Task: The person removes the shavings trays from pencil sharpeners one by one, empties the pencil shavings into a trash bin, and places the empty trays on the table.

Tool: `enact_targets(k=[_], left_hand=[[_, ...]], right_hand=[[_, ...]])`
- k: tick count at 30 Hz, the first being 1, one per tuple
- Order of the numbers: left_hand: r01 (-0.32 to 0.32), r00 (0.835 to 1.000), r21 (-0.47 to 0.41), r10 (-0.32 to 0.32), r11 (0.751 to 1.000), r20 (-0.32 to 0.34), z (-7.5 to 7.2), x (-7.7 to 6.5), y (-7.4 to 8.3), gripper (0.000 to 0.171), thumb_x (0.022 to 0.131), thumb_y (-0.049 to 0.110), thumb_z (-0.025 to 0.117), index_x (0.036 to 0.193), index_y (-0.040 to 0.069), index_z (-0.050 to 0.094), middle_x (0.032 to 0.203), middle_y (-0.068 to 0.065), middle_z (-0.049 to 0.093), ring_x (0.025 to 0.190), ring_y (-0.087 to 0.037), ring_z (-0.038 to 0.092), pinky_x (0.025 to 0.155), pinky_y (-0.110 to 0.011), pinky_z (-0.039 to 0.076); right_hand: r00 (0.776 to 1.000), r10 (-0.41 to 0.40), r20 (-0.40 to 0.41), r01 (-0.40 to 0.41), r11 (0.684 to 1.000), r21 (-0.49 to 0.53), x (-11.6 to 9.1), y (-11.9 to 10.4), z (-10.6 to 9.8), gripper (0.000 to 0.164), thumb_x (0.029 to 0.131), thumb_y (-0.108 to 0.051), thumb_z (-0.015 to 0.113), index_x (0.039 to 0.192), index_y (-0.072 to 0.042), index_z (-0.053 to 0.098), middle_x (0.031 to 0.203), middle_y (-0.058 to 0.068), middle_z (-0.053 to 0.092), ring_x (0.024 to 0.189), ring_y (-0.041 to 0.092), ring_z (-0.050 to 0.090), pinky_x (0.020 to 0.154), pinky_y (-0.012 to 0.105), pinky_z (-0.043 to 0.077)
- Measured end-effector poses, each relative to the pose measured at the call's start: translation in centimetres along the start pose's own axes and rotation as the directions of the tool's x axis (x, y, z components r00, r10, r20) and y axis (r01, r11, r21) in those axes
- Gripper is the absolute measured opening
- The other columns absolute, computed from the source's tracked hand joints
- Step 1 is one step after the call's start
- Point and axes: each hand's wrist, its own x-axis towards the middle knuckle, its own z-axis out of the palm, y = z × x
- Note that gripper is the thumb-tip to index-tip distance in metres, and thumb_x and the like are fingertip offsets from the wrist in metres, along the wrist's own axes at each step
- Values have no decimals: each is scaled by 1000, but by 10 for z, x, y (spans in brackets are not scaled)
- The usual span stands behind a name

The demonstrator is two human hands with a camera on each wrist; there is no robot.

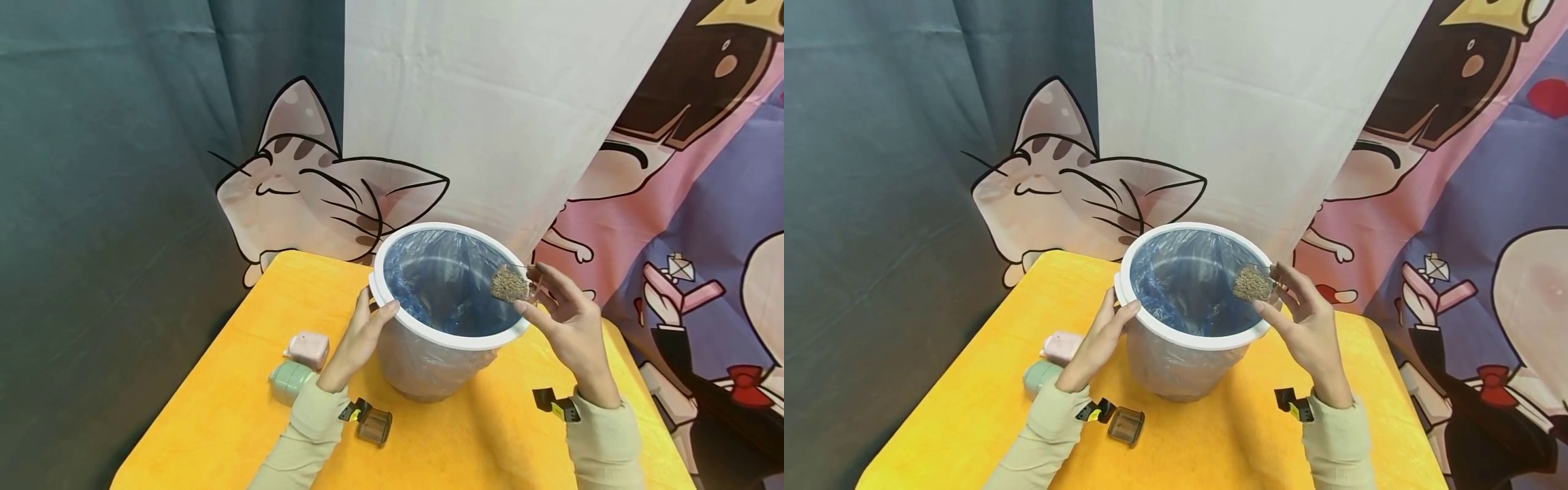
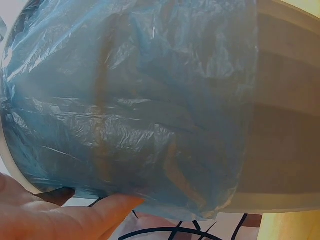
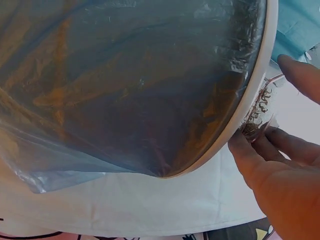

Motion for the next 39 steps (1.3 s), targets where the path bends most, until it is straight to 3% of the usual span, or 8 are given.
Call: enact_targets(k=[14,26,32,39], left_hand=[[31,999,-9,-31,999,-15,1,-1,0,70,80,41,51,132,19,11,130,-1,17,112,-14,31,88,-30,29],[-2,1000,-11,2,1000,-22,1,0,-1,68,80,39,51,132,17,13,130,-3,18,114,-16,27,90,-33,27],[1,1000,-12,-1,1000,-22,1,0,-1,69,80,40,51,132,17,13,129,-3,18,112,-17,29,89,-32,29],[16,1000,-7,-16,1000,-17,1,0,-1,68,80,40,51,132,18,13,129,-1,19,112,-14,31,88,-30,29]], right_hand=[[997,-35,75,44,990,-132,6,-3,10,66,61,21,60,121,3,40,119,21,38,109,33,34,87,33,31],[986,-77,145,102,980,-171,12,-7,18,72,55,23,64,120,2,42,117,18,40,107,33,36,88,37,30],[978,-105,182,151,953,-261,13,-10,20,72,55,20,66,120,-2,43,117,16,42,107,29,38,88,35,30],[968,-135,209,213,884,-415,15,-13,23,69,56,13,69,119,-6,46,119,11,42,108,25,38,89,24,30]])
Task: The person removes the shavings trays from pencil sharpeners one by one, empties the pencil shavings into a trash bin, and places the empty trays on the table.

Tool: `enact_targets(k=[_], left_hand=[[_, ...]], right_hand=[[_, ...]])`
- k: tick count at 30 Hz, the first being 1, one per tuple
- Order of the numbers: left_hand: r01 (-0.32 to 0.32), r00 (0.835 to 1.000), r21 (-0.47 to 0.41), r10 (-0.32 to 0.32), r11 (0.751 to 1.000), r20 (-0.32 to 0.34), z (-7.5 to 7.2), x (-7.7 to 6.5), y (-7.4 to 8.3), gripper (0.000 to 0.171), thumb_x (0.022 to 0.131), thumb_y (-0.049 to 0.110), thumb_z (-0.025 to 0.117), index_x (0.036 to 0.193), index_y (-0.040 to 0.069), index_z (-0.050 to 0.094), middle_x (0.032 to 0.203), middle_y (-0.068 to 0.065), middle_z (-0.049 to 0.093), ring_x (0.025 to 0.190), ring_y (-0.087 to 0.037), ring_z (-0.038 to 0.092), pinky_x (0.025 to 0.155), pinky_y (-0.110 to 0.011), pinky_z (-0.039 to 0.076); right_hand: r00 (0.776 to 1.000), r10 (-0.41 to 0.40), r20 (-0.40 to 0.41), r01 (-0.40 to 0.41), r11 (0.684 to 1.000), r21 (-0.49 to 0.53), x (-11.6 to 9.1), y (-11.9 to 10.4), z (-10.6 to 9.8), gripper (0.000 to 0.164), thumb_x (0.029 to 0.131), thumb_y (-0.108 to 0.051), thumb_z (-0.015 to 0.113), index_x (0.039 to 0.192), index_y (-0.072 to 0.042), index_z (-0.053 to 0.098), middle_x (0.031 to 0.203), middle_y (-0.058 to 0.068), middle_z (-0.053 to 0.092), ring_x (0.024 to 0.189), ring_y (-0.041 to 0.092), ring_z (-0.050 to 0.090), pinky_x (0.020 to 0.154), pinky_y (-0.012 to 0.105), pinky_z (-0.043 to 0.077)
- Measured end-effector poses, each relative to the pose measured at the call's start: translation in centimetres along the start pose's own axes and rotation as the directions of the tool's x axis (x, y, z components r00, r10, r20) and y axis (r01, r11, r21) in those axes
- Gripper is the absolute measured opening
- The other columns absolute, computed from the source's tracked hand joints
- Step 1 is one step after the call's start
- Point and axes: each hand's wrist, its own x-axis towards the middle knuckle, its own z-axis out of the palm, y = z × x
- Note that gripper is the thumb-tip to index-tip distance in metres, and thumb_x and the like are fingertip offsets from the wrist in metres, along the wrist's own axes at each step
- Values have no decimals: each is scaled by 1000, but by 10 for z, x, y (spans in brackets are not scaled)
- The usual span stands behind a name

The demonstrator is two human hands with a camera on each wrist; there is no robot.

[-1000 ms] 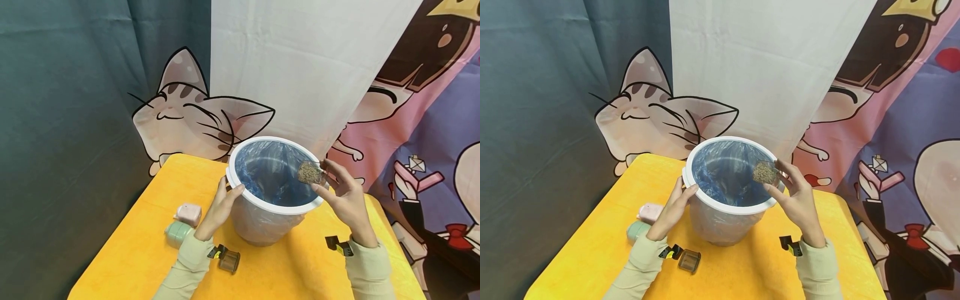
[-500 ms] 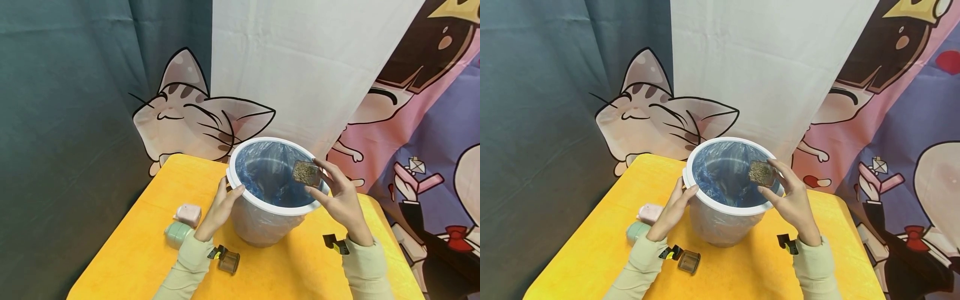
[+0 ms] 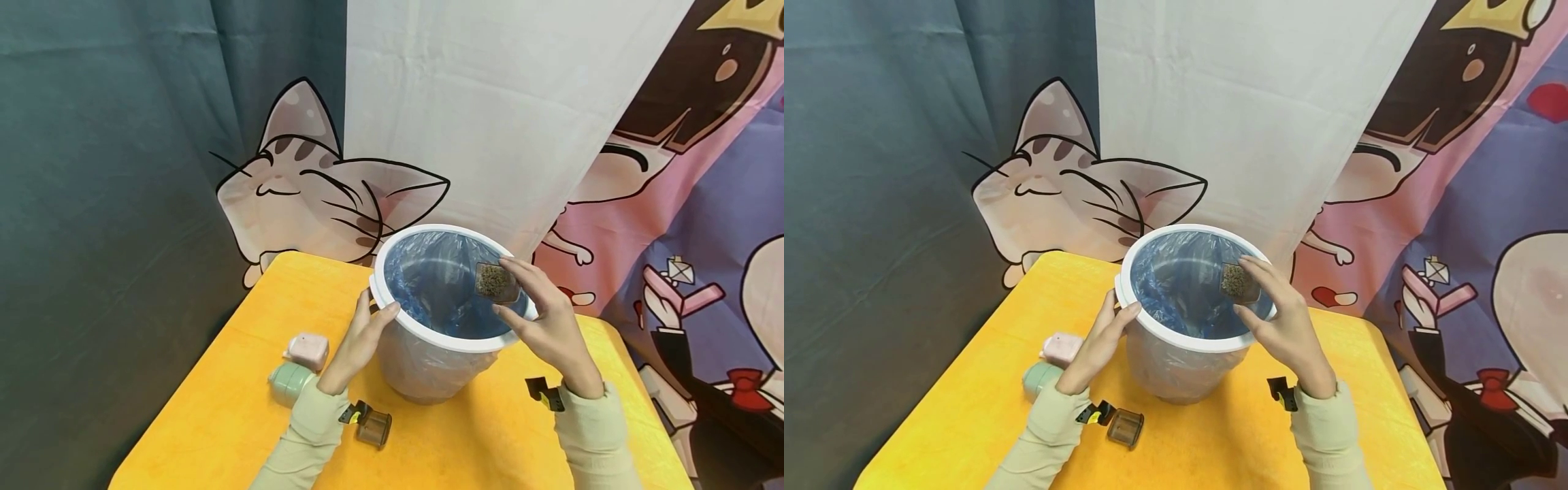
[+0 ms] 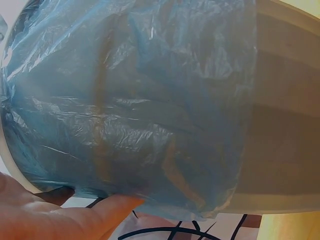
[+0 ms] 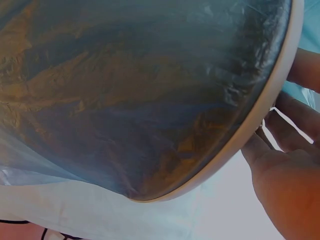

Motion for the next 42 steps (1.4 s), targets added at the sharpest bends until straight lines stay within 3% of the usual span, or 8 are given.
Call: enact_targets(k=[8,20,28,35,42], left_hand=[[-7,1000,-9,7,1000,9,-1,0,0,66,80,40,51,131,21,14,128,0,21,112,-13,29,89,-30,29],[-4,1000,-19,4,1000,8,-1,0,-1,65,80,39,51,131,23,14,128,-2,21,111,-15,32,88,-31,30],[-8,1000,-21,8,1000,4,-1,0,-1,66,80,40,51,131,21,14,129,-2,21,112,-15,30,89,-31,29],[0,1000,10,0,1000,-8,-1,0,0,69,80,42,50,132,17,13,129,-3,19,114,-16,25,89,-33,28],[-6,1000,-8,6,1000,-2,2,-8,21,64,83,30,49,132,9,12,128,-10,18,112,-22,29,89,-35,29]], right_hand=[[999,-51,21,52,998,-47,5,-4,1,65,54,15,68,114,-1,50,118,11,44,109,27,36,86,22,31],[973,-198,120,208,975,-77,10,-3,6,65,55,17,61,116,-4,50,120,8,44,112,28,32,92,36,25],[957,-210,198,242,958,-156,5,15,10,69,57,15,59,121,-9,46,125,4,38,116,27,28,94,36,21],[936,-215,278,275,941,-198,4,15,14,69,61,17,54,123,-9,42,128,4,34,117,27,26,94,33,21],[915,-180,361,280,928,-247,4,11,15,69,63,19,51,125,-11,41,132,-1,28,119,23,22,95,32,19]])
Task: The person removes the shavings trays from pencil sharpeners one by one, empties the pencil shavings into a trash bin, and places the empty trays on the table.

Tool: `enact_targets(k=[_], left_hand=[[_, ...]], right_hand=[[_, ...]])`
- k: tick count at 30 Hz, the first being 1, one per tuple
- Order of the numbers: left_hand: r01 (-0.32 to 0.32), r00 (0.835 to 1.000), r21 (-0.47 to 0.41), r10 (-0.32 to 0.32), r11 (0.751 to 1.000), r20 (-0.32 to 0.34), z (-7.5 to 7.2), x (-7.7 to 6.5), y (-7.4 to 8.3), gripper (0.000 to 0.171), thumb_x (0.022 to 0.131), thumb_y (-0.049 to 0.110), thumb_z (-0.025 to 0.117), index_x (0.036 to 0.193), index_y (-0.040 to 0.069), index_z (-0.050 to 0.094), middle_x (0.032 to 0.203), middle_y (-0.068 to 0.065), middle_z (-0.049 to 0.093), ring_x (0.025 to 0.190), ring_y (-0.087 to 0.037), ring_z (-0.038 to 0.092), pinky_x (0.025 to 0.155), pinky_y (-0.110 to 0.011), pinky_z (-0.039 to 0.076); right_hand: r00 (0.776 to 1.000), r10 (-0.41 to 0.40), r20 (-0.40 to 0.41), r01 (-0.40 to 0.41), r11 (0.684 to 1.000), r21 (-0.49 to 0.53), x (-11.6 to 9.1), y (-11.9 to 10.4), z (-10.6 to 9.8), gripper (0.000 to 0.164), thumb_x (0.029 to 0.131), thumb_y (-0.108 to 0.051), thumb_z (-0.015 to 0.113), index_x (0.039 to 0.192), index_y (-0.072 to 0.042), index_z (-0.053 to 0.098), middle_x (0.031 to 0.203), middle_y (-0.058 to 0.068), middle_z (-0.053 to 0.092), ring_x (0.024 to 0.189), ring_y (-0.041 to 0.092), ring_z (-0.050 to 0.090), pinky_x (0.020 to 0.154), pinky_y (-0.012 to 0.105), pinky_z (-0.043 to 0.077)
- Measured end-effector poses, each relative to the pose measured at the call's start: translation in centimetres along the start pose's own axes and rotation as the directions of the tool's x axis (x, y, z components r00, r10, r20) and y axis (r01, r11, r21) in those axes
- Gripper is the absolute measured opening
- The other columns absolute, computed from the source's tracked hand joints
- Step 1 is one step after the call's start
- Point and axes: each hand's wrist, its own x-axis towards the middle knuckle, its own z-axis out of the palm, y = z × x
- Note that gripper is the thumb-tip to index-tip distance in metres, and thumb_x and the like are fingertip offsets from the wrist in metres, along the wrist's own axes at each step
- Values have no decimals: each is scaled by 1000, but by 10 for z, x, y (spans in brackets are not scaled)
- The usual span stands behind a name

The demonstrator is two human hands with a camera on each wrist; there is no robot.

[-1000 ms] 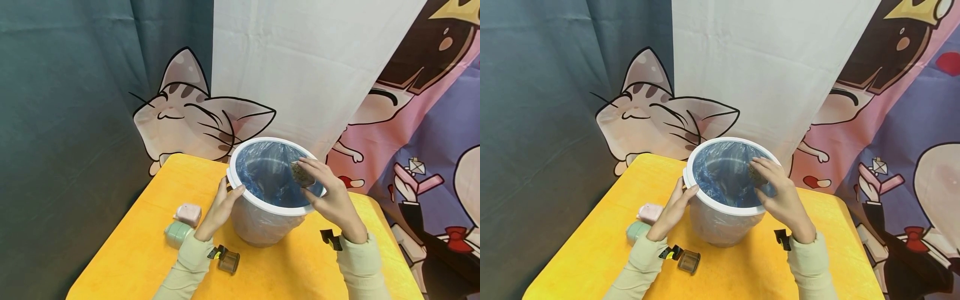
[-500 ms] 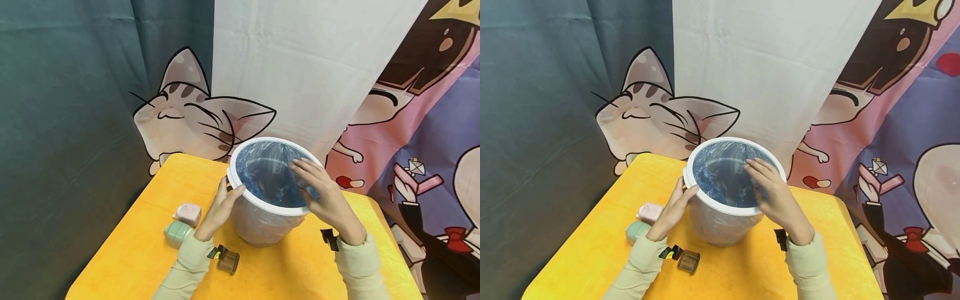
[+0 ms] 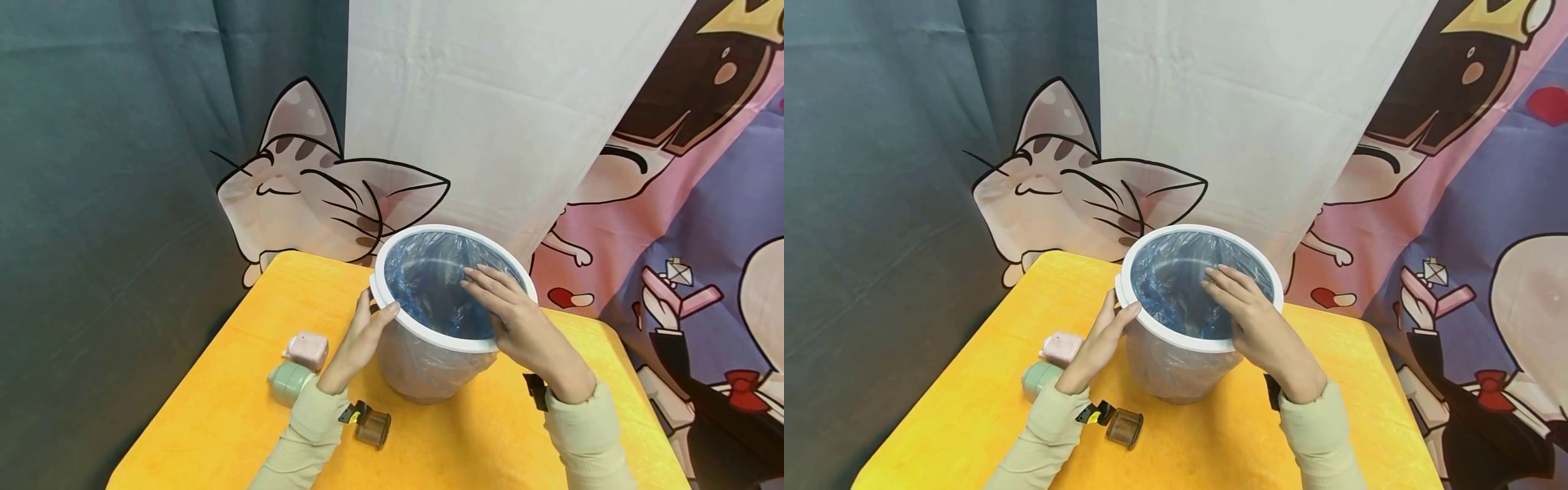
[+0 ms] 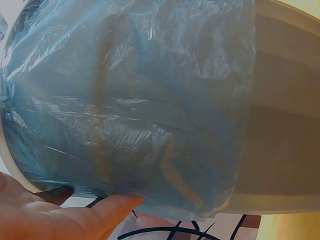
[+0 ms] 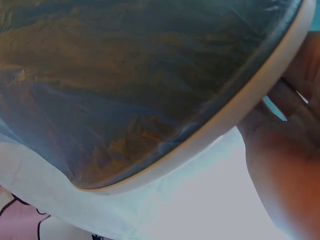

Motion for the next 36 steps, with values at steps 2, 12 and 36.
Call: enact_targets(k=[2,12,36], left_hand=[[2,1000,0,-2,1000,-3,1,-2,4,65,84,29,49,132,7,11,129,-11,18,111,-22,30,88,-35,29],[4,1000,3,-4,1000,10,-1,1,-4,64,83,33,49,132,14,12,129,-6,19,113,-19,29,89,-33,28],[-3,1000,4,3,1000,3,-3,6,-22,67,80,40,50,132,21,13,130,-2,18,116,-13,24,91,-31,25]], right_hand=[[1000,-7,11,7,1000,3,0,-1,0,69,63,20,50,124,-11,41,132,-1,28,119,23,22,95,33,19],[1000,-28,4,28,1000,1,-2,-1,2,70,62,20,49,125,-11,40,132,1,28,118,26,23,95,34,18],[997,10,-75,-8,1000,27,-7,0,0,70,62,17,54,125,-10,39,131,4,29,118,28,24,95,33,20]])
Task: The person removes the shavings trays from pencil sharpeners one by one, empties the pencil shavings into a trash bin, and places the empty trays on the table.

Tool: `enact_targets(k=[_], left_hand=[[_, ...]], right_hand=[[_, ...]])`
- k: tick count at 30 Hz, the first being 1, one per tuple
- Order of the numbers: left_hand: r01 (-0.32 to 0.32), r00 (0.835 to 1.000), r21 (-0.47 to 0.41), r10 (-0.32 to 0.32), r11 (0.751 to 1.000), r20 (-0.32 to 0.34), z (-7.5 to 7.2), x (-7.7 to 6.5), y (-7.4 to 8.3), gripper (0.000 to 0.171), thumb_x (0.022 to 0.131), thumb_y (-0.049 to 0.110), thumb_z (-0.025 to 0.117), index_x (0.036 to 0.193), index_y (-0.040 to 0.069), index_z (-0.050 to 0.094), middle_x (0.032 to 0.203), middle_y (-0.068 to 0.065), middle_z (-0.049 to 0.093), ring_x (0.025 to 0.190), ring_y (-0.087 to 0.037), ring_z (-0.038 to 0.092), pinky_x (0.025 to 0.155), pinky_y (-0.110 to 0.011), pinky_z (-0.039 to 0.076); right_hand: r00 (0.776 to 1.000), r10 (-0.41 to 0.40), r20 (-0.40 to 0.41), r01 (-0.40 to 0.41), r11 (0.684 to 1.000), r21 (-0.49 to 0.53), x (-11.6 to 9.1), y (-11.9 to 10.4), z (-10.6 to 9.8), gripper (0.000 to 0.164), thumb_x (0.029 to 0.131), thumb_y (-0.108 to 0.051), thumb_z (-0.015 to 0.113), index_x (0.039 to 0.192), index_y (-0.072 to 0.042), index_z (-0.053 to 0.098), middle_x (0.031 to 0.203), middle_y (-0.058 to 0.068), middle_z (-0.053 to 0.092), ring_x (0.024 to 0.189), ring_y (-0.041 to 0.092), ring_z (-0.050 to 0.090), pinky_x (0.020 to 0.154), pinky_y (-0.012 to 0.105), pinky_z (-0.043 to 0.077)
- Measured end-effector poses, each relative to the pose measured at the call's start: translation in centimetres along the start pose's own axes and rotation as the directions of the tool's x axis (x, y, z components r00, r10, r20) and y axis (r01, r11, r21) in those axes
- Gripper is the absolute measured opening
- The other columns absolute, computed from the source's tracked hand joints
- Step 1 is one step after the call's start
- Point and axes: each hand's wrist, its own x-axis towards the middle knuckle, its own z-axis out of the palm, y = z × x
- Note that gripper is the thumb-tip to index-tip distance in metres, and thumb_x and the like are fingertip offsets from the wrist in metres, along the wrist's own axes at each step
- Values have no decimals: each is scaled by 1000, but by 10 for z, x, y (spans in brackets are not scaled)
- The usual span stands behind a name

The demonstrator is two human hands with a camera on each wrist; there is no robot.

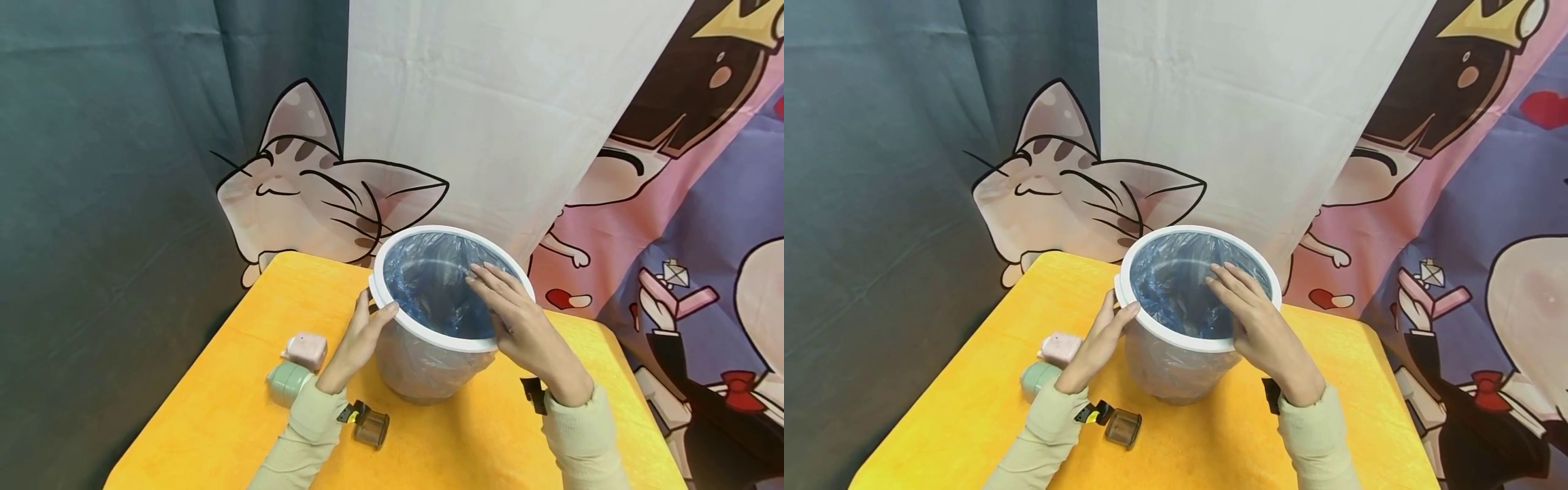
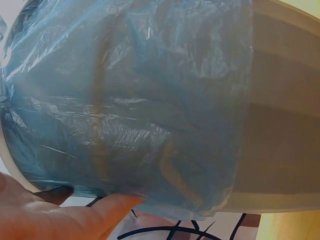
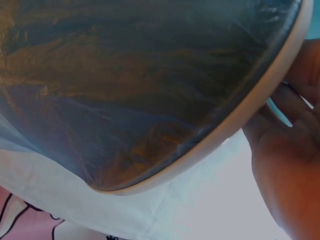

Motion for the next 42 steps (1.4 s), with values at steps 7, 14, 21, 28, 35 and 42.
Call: enact_targets(k=[7,14,21,28,35,42], left_hand=[[-2,1000,8,2,1000,-5,0,0,0,67,80,41,51,132,21,14,130,-2,18,117,-14,22,92,-33,23],[-3,1000,21,3,1000,-6,-1,-1,1,67,79,42,50,131,24,12,130,2,19,118,-10,19,94,-34,18],[0,1000,25,0,1000,-7,-1,0,0,68,80,41,50,132,23,11,131,1,18,118,-10,18,94,-34,18],[0,1000,25,0,1000,-10,0,0,-1,67,80,41,50,132,23,13,131,1,19,118,-10,18,94,-36,18],[-32,999,2,32,999,-2,0,1,-1,66,81,38,50,132,18,13,130,-1,20,118,-12,20,94,-34,20],[-22,1000,11,22,1000,-2,0,0,-1,66,81,39,50,132,20,13,131,1,20,118,-12,19,94,-36,19]], right_hand=[[998,-1,-56,2,1000,24,-1,0,-3,71,60,12,59,125,-9,40,129,5,33,117,27,26,94,34,21],[987,23,-157,-19,999,28,-4,1,-4,71,58,2,69,122,-3,42,125,9,38,112,28,32,93,33,23],[966,87,-242,-80,996,39,-10,0,-3,63,71,-36,62,122,-5,43,119,10,44,107,24,39,89,28,29],[933,219,-287,-194,974,114,-15,-3,-2,71,57,-13,76,121,-7,45,115,6,48,98,19,49,74,22,41],[895,305,-324,-227,939,258,-13,-12,-4,72,55,-1,75,120,-8,45,109,10,51,89,23,53,67,27,43],[866,415,-278,-291,871,395,-16,-17,-5,70,59,6,71,122,-11,44,110,5,51,96,21,50,69,30,42]])
